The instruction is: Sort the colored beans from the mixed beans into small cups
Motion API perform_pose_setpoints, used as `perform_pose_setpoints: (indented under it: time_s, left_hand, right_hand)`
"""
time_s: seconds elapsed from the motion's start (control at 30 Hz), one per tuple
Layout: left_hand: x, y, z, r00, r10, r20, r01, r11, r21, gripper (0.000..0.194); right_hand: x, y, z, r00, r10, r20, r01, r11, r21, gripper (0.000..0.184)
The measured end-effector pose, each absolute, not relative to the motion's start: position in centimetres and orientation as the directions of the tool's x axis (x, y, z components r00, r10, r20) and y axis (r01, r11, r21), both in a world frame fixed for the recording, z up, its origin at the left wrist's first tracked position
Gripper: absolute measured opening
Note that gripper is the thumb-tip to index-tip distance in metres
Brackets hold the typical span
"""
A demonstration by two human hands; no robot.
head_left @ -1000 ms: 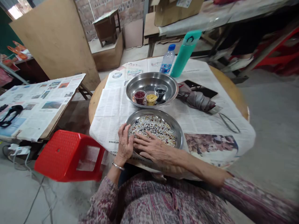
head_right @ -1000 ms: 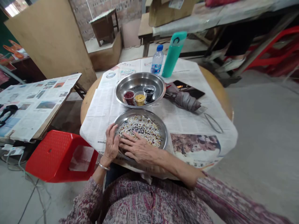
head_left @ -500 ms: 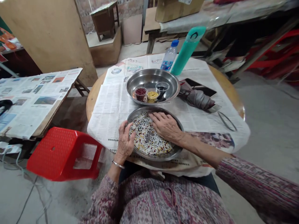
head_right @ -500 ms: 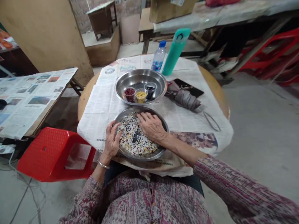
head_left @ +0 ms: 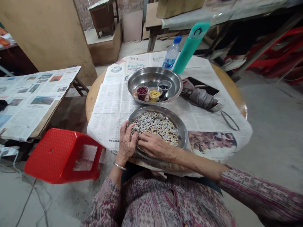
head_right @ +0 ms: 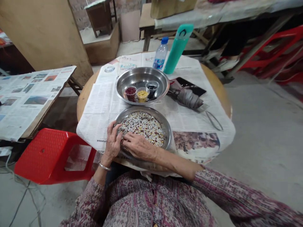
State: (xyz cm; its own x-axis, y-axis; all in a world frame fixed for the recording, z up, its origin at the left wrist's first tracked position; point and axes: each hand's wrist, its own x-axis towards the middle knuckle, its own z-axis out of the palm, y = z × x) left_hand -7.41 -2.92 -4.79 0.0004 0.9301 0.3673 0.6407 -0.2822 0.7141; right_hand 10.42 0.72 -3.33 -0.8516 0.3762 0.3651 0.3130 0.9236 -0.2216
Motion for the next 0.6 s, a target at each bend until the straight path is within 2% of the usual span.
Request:
perform_pose_setpoints:
  time_s: [0.2,0.4,0.5,0.6]
  left_hand:
    - [-7.4,-2.8,-4.9,-0.009,0.924,0.381,0.645,-0.286,0.709,0.035]
    - [-7.3,-2.8,-4.8,-0.005,0.925,0.379,0.633,-0.291,0.718,0.033]
    - [-7.3,-2.8,-4.8,-0.009,0.926,0.377,0.633,-0.287,0.720,0.033]
    - [-7.3,-2.8,-4.8,-0.008,0.930,0.367,0.636,-0.279,0.719,0.033]
  right_hand:
    - [10.5,5.4,-3.4,-0.785,0.499,0.367,0.466,0.866,-0.181,0.030]
    - [15.4,5.9,-3.2,-0.780,0.549,0.299,0.518,0.836,-0.184,0.022]
    - [17.3,3.7,-3.1,-0.750,0.582,0.315,0.508,0.811,-0.289,0.021]
    - [16.9,1.3,-2.9,-0.748,0.578,0.326,0.424,0.794,-0.435,0.022]
